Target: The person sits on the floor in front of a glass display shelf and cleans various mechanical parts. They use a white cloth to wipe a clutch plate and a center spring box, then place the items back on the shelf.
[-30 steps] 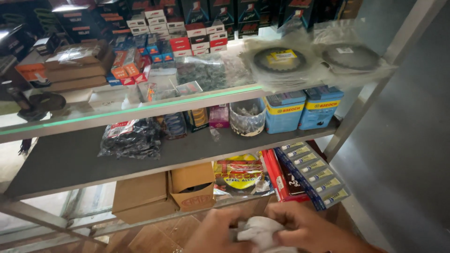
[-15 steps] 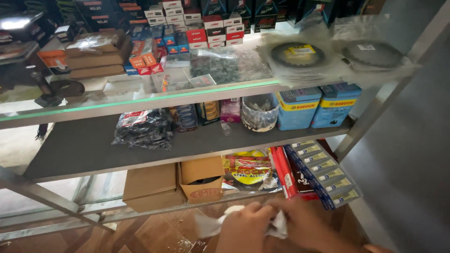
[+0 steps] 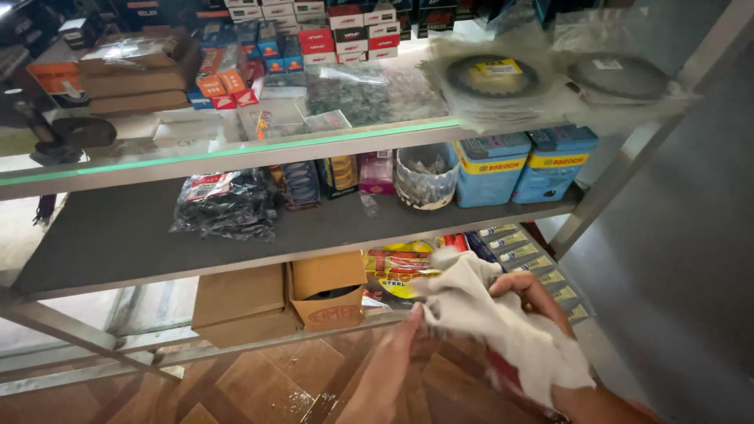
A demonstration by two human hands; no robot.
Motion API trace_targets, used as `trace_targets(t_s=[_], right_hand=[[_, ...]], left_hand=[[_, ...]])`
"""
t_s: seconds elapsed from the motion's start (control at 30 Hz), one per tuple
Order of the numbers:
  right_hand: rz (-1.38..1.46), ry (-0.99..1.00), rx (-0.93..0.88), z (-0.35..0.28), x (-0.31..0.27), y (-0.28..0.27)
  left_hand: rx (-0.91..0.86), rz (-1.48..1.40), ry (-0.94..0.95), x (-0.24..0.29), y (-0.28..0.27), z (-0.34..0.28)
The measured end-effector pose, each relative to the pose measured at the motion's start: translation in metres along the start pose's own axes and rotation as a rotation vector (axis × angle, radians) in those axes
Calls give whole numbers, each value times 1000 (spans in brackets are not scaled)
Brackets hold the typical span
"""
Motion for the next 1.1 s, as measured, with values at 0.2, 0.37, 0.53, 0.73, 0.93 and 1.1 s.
trace_targets(t_s=[0.2, 0.37, 0.53, 0.73, 0.93, 1.1], right_hand=[[-2, -105, -378, -14, -37, 20], [-268, -169, -533, -14, -52, 14], [245, -48, -799, -10, -53, 6], [865, -109, -609, 5, -49, 3], [415, 96, -19, 14, -6, -14], [-213, -48, 78, 13, -21, -12]], left_hand=[[-12, -318, 139, 6, -2, -7], [45, -290, 353, 25, -24, -7], [-215, -523, 601, 27, -47, -1], [-268, -400, 742, 39, -49, -21], [-278, -189, 856, 46, -38, -32], [-346, -118, 968, 59, -35, -42]])
Point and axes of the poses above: each hand's wrist, its own z-axis towards the middle knuckle, its own y-axis out of the palm, x = y × z, the point moved 5 cm from there along z, towards the middle knuckle, and after that the axes turned 3 degrees about y, right-handed, at the moved point
